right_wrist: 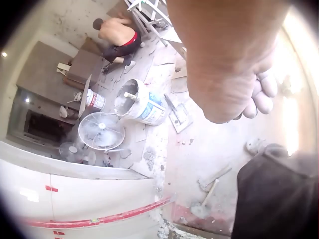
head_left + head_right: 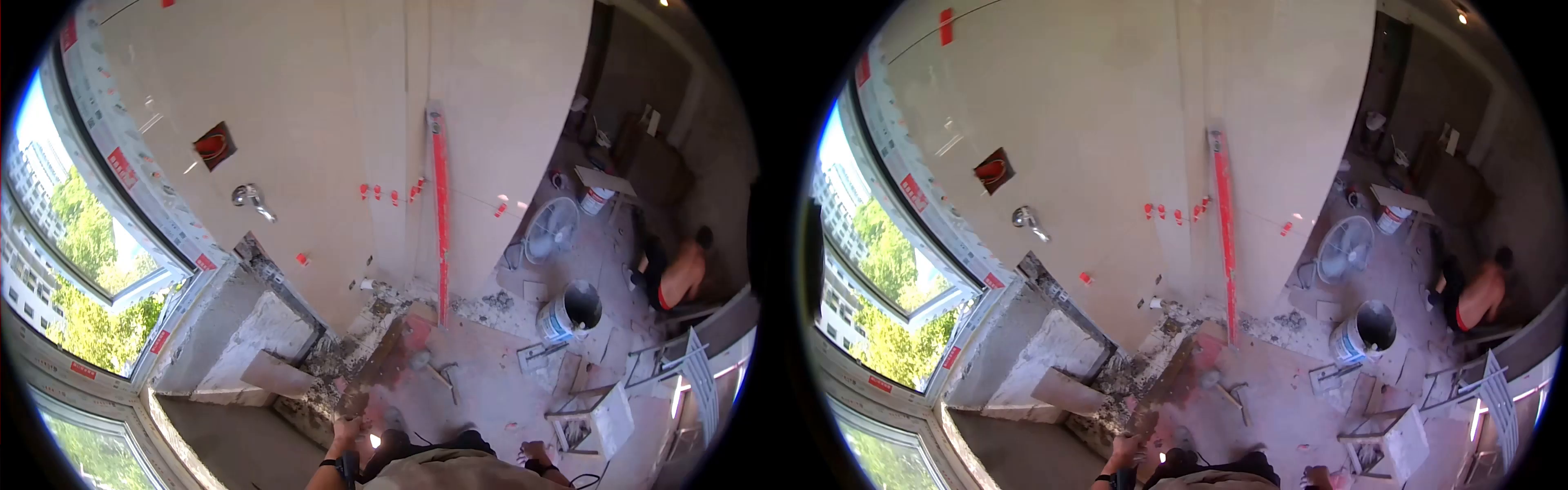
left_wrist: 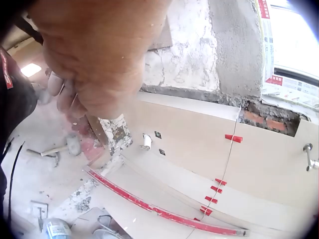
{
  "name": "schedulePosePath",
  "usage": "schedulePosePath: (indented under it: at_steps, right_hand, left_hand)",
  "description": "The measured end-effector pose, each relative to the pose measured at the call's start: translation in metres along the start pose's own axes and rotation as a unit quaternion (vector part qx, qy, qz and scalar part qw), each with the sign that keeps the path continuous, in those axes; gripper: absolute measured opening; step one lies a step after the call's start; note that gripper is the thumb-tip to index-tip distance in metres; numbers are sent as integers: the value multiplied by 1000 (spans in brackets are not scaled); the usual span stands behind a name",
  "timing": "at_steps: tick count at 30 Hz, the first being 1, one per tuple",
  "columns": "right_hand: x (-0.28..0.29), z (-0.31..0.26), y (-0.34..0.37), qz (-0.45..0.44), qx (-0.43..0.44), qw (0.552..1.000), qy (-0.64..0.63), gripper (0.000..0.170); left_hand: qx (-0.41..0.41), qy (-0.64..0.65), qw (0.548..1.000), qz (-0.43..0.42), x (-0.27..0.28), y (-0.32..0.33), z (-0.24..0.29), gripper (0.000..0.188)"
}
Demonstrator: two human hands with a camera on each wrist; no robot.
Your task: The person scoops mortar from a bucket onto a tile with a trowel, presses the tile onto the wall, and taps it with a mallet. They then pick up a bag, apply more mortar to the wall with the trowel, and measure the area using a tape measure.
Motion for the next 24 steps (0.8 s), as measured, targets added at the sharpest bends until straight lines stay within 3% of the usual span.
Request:
schedulePosePath:
  at_steps: [2, 3, 5, 7, 9, 12, 13, 14, 16, 18, 20, 21, 22, 24]
  right_hand:
    - [-19, -51, 32, 18, 47, 990, 128, 23]
    - [-29, -81, 50, 139, 31, 989, 49, 27]
    - [-26, -114, 71, 167, 116, 978, 42, 31]
    - [-9, -137, 87, 175, 138, 975, 13, 33]
    - [20, -119, 76, 181, 166, 969, -23, 34]
    - [73, -68, 55, 200, 107, 973, -32, 33]
    - [91, -61, 68, 207, 45, 977, -25, 28]
    - [110, -25, 60, 211, 89, 971, 72, 26]
    - [155, 94, 7, 233, 91, 962, 104, 24]
    - [181, 163, 5, 290, 85, 952, 55, 25]
    - [188, 121, 83, 343, -25, 930, -131, 22]
    - [192, 128, 93, 340, -47, 918, -199, 22]
    - [192, 134, 102, 355, -52, 914, -191, 22]
    - [186, 121, 137, 378, -61, 900, -209, 22]
  left_hand:
    - [10, -9, 1000, 18, -11, 2, -7, 17]
    - [1, -14, 999, 40, -19, 5, -9, 15]
    - [46, 29, 998, 17, -33, 12, -5, 12]
    - [-6, -41, 999, 28, -53, 22, -5, 16]
    - [-25, -99, 993, 66, -88, 36, -3, 18]
    - [-52, -118, 990, 65, -127, 21, -28, 21]
    - [-56, -118, 990, 53, -137, 15, -35, 21]
    - [-60, -213, 974, 56, -165, 35, -27, 23]
    - [-63, -259, 964, 17, -205, 53, -19, 23]
    - [-113, -281, 953, -23, -251, 78, -9, 19]
    - [-107, -311, 943, -46, -281, 80, 0, 21]
    - [-102, -328, 938, -56, -291, 80, 4, 23]
    - [-158, -376, 911, -59, -300, 72, 8, 28]
    - [-91, -384, 918, -42, -327, 72, 23, 28]
Point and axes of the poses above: each hand's wrist, its own y-axis away from the middle knuckle, its own x-axis out of the back of the hand, z = x × y, the point moved 1 cm from there along -y, towards the middle knuckle, and after that the axes turned 7 degrees about x, right-handed, at the moved point
